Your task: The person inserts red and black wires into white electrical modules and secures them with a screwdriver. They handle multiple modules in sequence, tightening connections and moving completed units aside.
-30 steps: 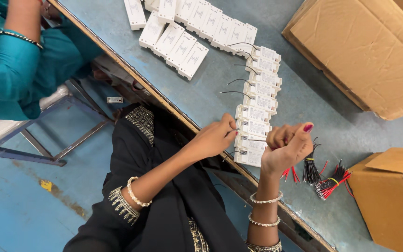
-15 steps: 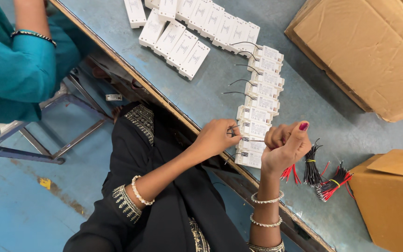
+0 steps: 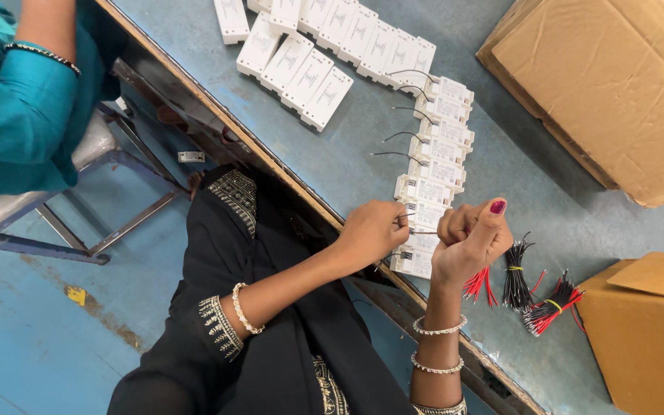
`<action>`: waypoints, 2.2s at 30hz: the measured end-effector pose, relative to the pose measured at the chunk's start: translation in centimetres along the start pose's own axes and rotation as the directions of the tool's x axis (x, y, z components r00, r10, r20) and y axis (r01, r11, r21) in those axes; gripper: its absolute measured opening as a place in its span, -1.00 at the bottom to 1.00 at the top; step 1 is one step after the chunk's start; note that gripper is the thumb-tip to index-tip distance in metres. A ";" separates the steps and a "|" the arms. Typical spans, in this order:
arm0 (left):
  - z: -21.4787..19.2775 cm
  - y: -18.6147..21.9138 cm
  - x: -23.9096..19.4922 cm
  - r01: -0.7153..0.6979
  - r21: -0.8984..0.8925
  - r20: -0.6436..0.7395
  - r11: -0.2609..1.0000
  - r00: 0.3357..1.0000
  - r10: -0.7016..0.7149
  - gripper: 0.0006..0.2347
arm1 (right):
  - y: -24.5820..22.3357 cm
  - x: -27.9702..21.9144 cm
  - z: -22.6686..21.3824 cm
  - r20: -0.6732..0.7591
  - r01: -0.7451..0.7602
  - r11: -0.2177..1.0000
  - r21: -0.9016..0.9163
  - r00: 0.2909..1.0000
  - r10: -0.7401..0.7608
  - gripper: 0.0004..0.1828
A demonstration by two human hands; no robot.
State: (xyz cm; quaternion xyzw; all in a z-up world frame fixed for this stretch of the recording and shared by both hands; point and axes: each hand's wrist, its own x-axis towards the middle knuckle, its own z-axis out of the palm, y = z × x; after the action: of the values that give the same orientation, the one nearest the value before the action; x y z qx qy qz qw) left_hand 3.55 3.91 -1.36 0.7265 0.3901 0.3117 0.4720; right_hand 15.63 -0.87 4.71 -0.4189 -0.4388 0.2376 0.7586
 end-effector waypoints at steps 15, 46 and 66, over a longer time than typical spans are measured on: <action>-5.8 -1.4 1.5 -0.085 0.129 -0.080 0.988 0.992 0.096 -0.78 | -0.5 2.0 -0.2 -0.110 0.021 0.990 0.139 0.994 -0.006 -0.44; -2.6 -0.6 3.4 -0.126 0.033 -0.054 0.992 0.990 0.127 -0.92 | 2.6 4.1 1.2 0.055 -0.020 0.999 0.028 0.998 0.018 -0.45; -0.6 -0.6 3.7 -0.084 0.146 -0.049 0.986 0.995 0.092 -0.90 | 3.6 3.9 0.5 0.036 -0.056 0.997 0.052 0.998 0.054 -0.49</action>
State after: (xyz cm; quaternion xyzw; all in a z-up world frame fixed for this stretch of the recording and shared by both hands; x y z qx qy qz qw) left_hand 4.75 7.48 -1.42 0.7660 0.3923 0.3236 0.3933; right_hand 17.16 4.16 3.66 -0.4063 -0.4336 0.2774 0.7550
